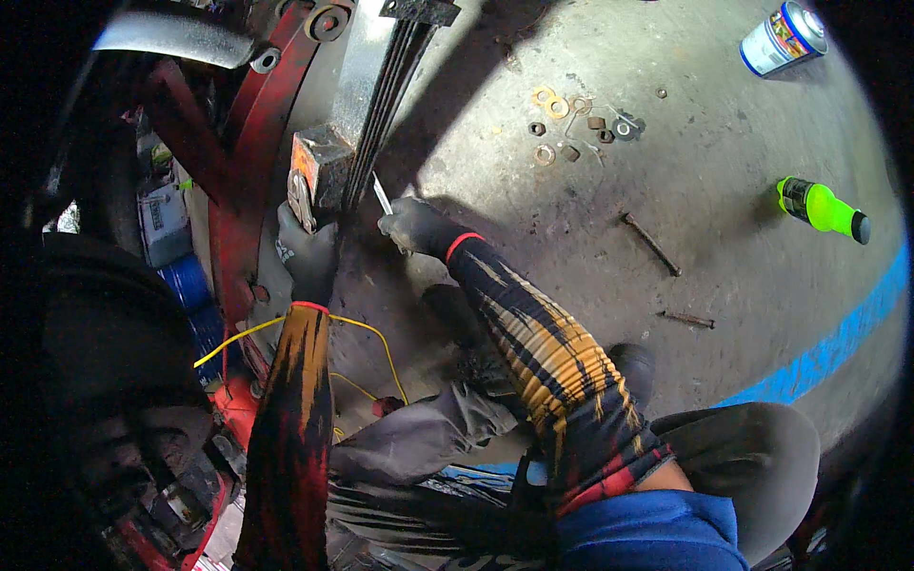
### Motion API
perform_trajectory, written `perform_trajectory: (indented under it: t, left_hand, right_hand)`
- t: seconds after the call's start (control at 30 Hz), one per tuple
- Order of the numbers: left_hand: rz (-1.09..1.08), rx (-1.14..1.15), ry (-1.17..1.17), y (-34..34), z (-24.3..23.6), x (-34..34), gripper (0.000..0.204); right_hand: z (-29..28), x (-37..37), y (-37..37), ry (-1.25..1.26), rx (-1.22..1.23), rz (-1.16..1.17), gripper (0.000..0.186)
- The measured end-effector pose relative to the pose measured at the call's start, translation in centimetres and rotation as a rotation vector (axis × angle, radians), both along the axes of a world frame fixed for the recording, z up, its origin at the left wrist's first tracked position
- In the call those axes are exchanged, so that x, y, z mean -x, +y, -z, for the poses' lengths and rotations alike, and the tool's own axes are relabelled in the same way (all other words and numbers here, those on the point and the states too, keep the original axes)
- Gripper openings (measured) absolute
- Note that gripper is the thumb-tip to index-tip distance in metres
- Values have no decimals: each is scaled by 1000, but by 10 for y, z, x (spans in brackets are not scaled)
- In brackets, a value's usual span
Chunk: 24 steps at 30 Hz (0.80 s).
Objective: The person works on a car's suspension system, using a scraper to clean a metal component and applying lubricant from a green bottle. They handle bolts and tools while seated on the floor beneath the vehicle.
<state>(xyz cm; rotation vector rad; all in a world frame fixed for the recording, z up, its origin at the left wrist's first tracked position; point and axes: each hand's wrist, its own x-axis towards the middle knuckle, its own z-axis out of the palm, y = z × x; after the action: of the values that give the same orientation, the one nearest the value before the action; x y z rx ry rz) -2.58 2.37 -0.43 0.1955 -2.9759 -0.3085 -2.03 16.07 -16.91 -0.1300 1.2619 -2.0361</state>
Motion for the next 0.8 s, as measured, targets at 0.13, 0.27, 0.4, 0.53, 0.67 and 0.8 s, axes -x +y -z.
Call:
perform_trajectory:
  t: [0.13,0.27,0.4,0.53,0.67,0.8]
  left_hand:
    - [-12,11,-4,0,0,2,54]
    - [-25,-39,8,7,-4,1,54]
    - [-20,1,13,8,-3,-1,56]
    - [-10,-68,15,4,-1,0,57]
    - [-9,-8,36,5,-2,0,55]
    - [-21,-74,32,10,-5,-2,52]
  right_hand:
    - [1,3,2,398,-141,-3,27]
    - [-17,1,0,319,-297,68,20]
    - [-17,-4,-6,33,-96,64,19]
    - [-2,-8,-11,68,131,174,17]
    - [7,-10,-11,-209,431,113,16]
    - [12,-8,-11,-201,357,98,18]
